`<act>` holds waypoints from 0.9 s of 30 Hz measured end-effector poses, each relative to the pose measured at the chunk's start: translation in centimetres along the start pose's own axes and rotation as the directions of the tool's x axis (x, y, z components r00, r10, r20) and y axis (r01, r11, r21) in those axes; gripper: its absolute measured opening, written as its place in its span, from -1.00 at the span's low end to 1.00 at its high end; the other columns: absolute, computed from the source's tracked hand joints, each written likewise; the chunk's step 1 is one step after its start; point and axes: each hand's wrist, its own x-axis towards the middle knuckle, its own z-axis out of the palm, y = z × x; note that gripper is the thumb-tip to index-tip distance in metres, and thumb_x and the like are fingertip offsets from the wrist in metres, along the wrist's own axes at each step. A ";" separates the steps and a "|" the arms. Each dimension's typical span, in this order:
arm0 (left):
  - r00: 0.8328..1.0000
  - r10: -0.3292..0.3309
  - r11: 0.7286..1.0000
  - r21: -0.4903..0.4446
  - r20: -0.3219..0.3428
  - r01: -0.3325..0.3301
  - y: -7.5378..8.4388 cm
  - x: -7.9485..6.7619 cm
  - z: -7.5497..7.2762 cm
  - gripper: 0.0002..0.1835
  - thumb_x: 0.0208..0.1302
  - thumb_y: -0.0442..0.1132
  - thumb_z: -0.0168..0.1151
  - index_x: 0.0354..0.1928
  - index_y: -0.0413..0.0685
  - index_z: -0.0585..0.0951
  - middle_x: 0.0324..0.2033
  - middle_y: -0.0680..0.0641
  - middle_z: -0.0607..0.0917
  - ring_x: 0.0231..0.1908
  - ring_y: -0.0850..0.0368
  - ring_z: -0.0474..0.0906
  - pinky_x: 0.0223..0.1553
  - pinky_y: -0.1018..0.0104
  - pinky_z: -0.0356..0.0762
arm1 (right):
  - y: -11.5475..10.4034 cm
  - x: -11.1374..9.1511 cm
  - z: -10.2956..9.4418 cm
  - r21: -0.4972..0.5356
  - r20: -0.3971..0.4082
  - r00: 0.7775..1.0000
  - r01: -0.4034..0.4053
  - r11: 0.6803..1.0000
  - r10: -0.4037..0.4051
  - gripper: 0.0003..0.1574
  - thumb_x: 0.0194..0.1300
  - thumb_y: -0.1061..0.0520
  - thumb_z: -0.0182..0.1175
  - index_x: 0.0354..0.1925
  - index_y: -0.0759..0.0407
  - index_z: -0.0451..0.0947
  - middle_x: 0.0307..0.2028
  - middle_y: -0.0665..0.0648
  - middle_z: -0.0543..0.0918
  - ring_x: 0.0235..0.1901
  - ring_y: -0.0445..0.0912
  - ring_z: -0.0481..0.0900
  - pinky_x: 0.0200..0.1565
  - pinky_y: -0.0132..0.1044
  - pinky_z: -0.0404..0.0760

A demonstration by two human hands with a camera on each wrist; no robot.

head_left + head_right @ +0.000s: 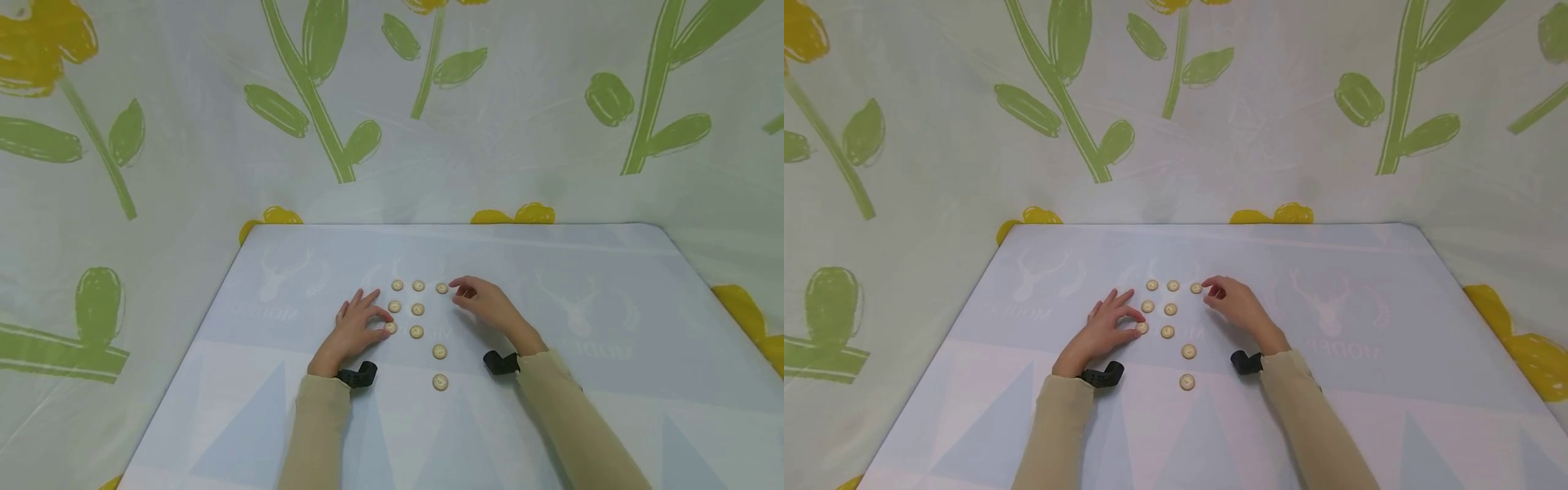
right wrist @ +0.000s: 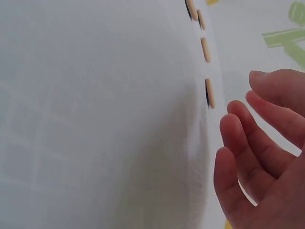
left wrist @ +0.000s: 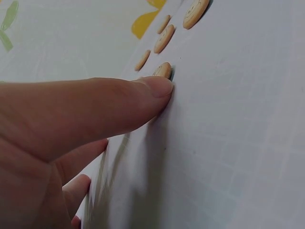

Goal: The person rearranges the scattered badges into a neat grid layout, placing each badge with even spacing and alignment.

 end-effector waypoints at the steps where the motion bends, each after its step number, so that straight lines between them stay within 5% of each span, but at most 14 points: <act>1: 1.000 -0.001 1.000 -0.002 -0.001 0.001 0.0 0.0 0.0 -0.85 0.03 -0.12 0.28 -0.30 0.21 0.59 0.31 -0.04 0.13 0.33 -0.06 -0.27 0.21 -0.07 -0.37 | -0.1 -0.2 0.0 -0.006 0.002 1.000 0.015 1.000 -0.015 -0.62 0.19 0.01 0.14 0.00 0.00 0.45 -0.28 0.02 0.52 -0.27 -0.07 0.42 -0.24 -0.24 0.43; 10: 1.000 -0.004 1.000 0.011 0.000 0.004 0.0 0.0 0.1 -0.86 0.03 -0.12 0.28 -0.31 0.22 0.58 0.31 -0.04 0.14 0.33 -0.06 -0.26 0.21 -0.08 -0.37 | -0.6 -2.0 0.1 -0.023 0.055 0.991 0.123 0.992 -0.122 -0.69 0.18 0.04 0.16 -0.09 0.06 0.51 -0.38 -0.04 0.54 -0.33 -0.13 0.46 -0.30 -0.26 0.44; 27: 1.000 -0.001 1.000 0.013 0.008 0.001 -0.1 -0.1 0.0 -0.85 0.02 -0.10 0.28 -0.31 0.21 0.58 0.32 -0.03 0.13 0.33 -0.05 -0.27 0.21 -0.08 -0.36 | -0.9 -3.3 2.0 -0.026 0.202 0.968 0.155 0.988 -0.147 -0.72 0.13 0.00 0.21 -0.14 -0.04 0.54 -0.39 -0.12 0.53 -0.35 -0.18 0.43 -0.29 -0.31 0.44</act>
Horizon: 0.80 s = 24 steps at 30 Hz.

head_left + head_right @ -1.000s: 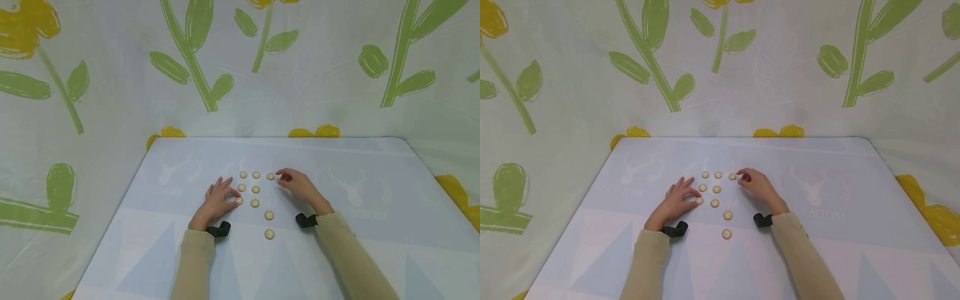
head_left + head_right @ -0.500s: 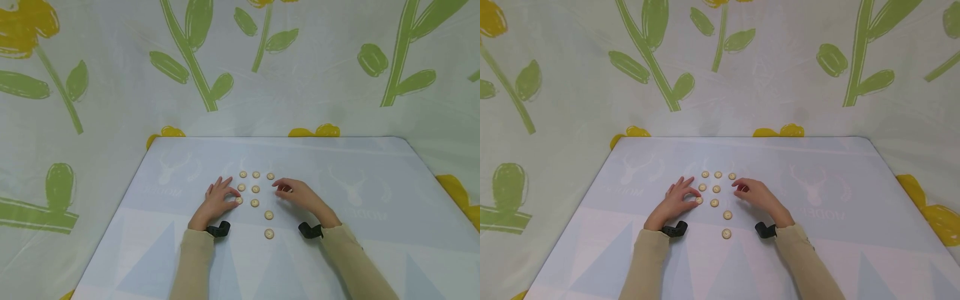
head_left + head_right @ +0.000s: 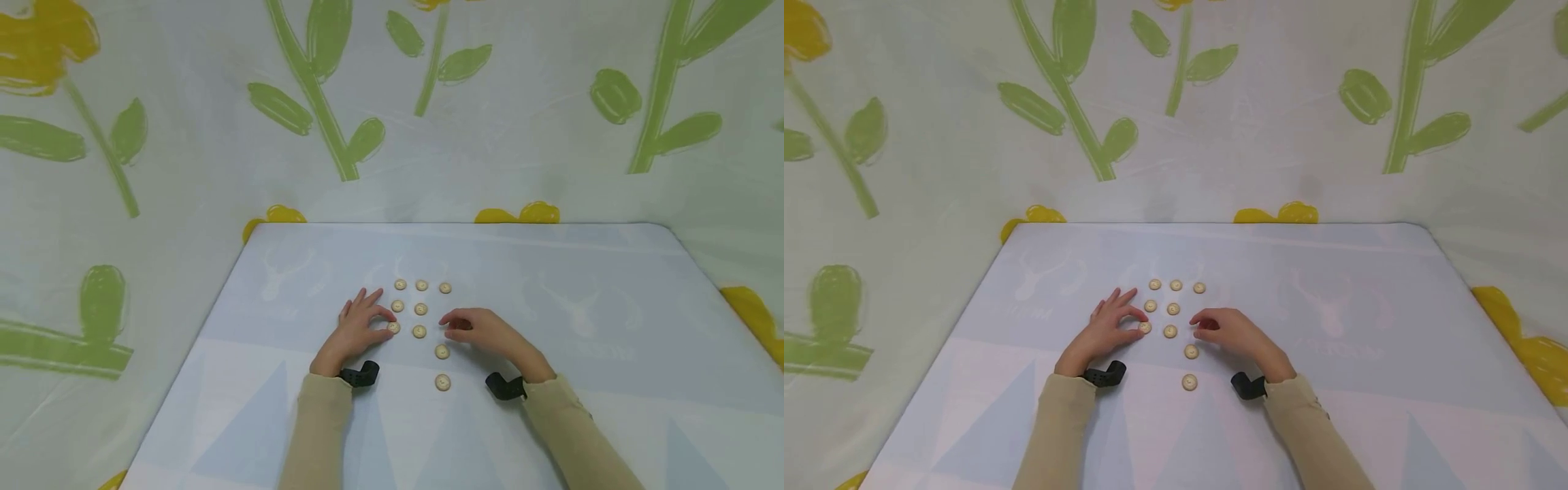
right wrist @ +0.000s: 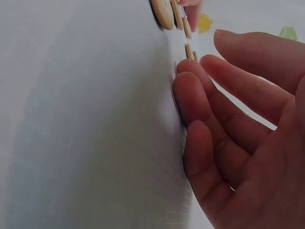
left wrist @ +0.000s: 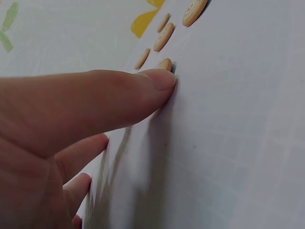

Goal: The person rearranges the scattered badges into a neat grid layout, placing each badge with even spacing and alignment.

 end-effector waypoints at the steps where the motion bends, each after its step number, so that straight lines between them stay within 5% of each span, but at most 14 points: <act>1: 1.000 0.002 1.000 -0.001 0.000 -0.002 0.0 0.1 0.1 -0.84 0.02 -0.10 0.28 -0.31 0.21 0.58 0.32 -0.03 0.13 0.33 -0.05 -0.27 0.20 -0.08 -0.36 | 0.0 0.0 0.1 -0.004 0.005 1.000 -0.002 1.000 0.002 -0.73 0.13 0.00 0.21 -0.14 -0.05 0.55 -0.39 -0.13 0.53 -0.35 -0.18 0.43 -0.29 -0.31 0.44; 24: 1.000 -0.010 1.000 0.017 -0.008 0.011 -0.1 0.3 0.2 -0.86 0.03 -0.09 0.28 -0.32 0.23 0.57 0.32 0.00 0.13 0.33 -0.04 -0.26 0.21 -0.06 -0.36 | -0.7 -0.7 1.2 -0.182 0.071 0.993 0.102 0.978 -0.091 -0.78 0.01 -0.01 0.31 -0.30 -0.25 0.56 -0.45 -0.25 0.46 -0.39 -0.27 0.40 -0.31 -0.38 0.42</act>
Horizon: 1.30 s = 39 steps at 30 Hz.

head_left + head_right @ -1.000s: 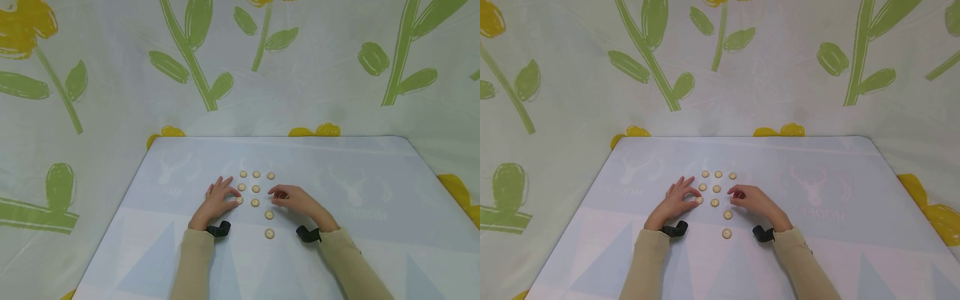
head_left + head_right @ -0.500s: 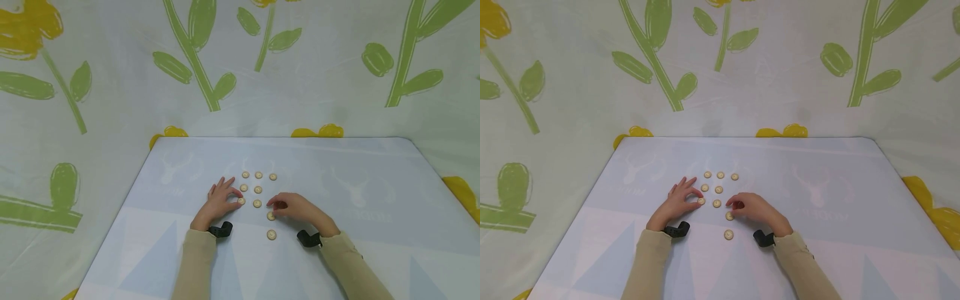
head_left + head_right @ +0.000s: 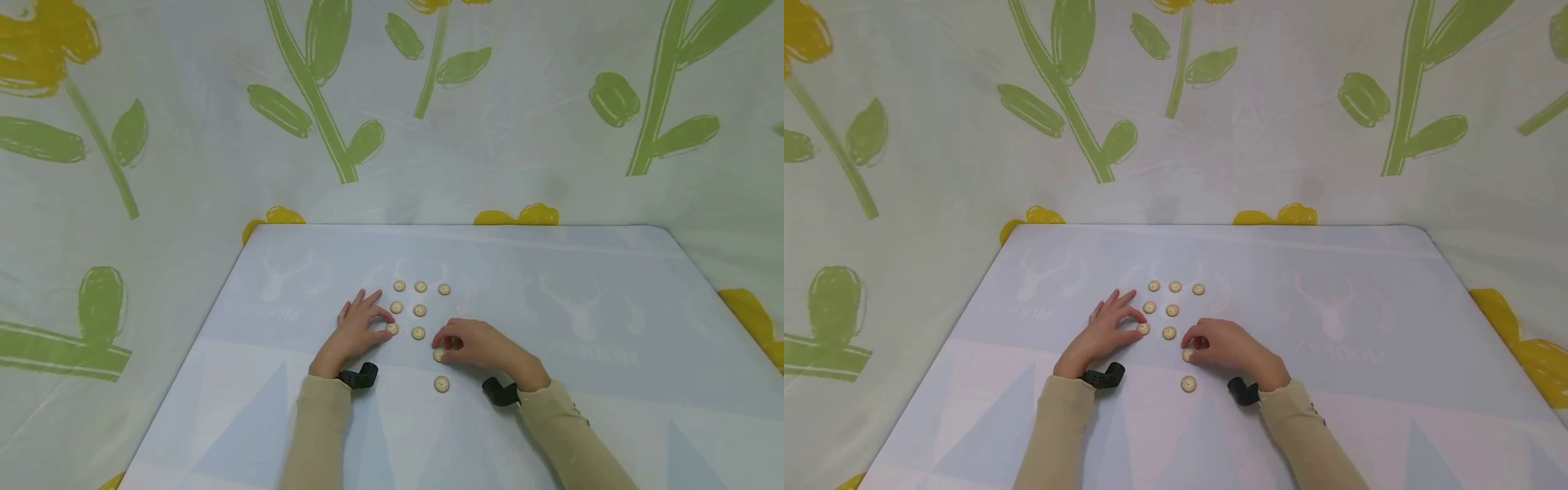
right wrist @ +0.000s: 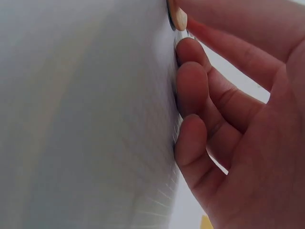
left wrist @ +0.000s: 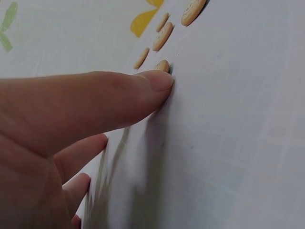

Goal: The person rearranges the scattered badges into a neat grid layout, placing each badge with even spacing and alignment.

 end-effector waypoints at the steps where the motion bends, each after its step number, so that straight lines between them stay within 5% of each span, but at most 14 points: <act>1: 1.000 0.001 1.000 -0.001 0.000 -0.001 0.0 0.0 -0.1 -0.86 0.03 -0.09 0.28 -0.32 0.23 0.57 0.32 -0.01 0.13 0.33 -0.04 -0.26 0.21 -0.07 -0.36 | 0.0 0.0 0.0 -0.011 0.006 1.000 0.012 1.000 -0.012 -0.78 0.01 0.00 0.30 -0.29 -0.24 0.55 -0.45 -0.25 0.45 -0.39 -0.28 0.39 -0.32 -0.39 0.42; 7: 1.000 0.007 1.000 -0.005 -0.003 -0.007 -0.1 0.0 -0.1 -0.86 0.02 -0.09 0.28 -0.32 0.24 0.56 0.32 -0.01 0.13 0.33 -0.05 -0.27 0.21 -0.08 -0.35 | -0.2 0.1 -0.1 -0.050 0.021 0.997 0.070 0.996 -0.069 -0.78 0.01 0.05 0.30 -0.30 -0.19 0.55 -0.44 -0.22 0.44 -0.40 -0.27 0.38 -0.34 -0.40 0.42; 19: 0.998 0.054 0.998 -0.022 -0.031 -0.054 -0.2 0.1 0.1 -0.85 0.02 -0.14 0.27 -0.31 0.18 0.57 0.30 -0.08 0.16 0.33 -0.09 -0.25 0.19 -0.09 -0.36 | -0.3 0.1 0.0 -0.042 0.008 0.998 0.058 0.997 -0.057 -0.77 0.02 0.09 0.29 -0.32 -0.19 0.50 -0.42 -0.23 0.47 -0.40 -0.27 0.40 -0.33 -0.41 0.43; 39: 1.000 0.020 1.000 -0.004 -0.011 -0.020 0.2 -0.3 -0.1 -0.84 0.01 -0.12 0.29 -0.32 0.21 0.57 0.30 -0.05 0.16 0.33 -0.10 -0.24 0.19 -0.13 -0.34 | 0.1 0.0 0.1 0.089 0.061 0.997 0.050 0.995 -0.056 -0.83 0.05 -0.02 0.28 -0.31 -0.23 0.54 -0.46 -0.25 0.52 -0.40 -0.27 0.44 -0.30 -0.37 0.43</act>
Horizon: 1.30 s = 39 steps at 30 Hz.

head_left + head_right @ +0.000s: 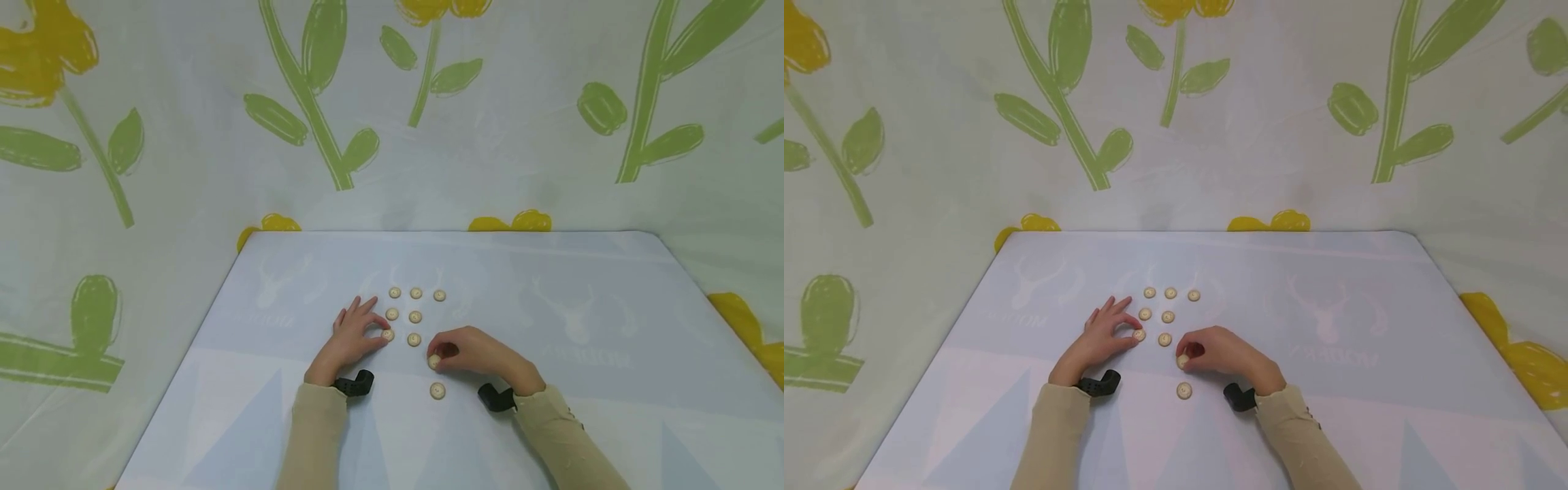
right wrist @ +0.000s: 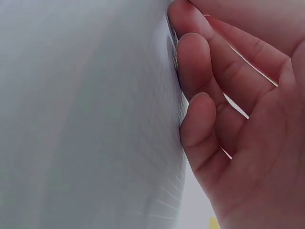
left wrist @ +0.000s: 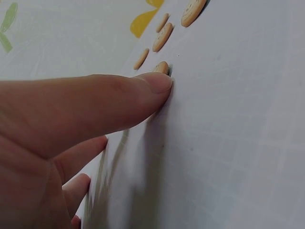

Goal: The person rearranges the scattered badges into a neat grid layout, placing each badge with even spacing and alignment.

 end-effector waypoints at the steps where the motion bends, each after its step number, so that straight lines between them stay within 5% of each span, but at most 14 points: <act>1: 1.000 0.001 1.000 0.001 -0.002 -0.001 0.0 0.0 0.0 -0.84 0.01 -0.12 0.30 -0.32 0.21 0.57 0.30 -0.06 0.16 0.33 -0.11 -0.24 0.19 -0.14 -0.33 | 0.1 0.0 0.0 0.006 0.001 1.000 -0.002 1.000 0.002 -0.82 0.05 -0.03 0.28 -0.31 -0.24 0.54 -0.46 -0.25 0.52 -0.40 -0.27 0.44 -0.30 -0.37 0.43; 39: 1.000 -0.001 1.000 0.017 -0.003 0.001 -0.2 0.1 0.2 -0.83 0.02 -0.12 0.29 -0.30 0.22 0.57 0.31 -0.04 0.15 0.33 -0.09 -0.25 0.19 -0.12 -0.33 | 1.7 0.2 -0.3 0.209 -0.045 0.998 -0.039 0.977 0.049 -0.75 0.04 -0.06 0.28 -0.24 -0.22 0.53 -0.43 -0.12 0.56 -0.36 -0.17 0.46 -0.29 -0.30 0.45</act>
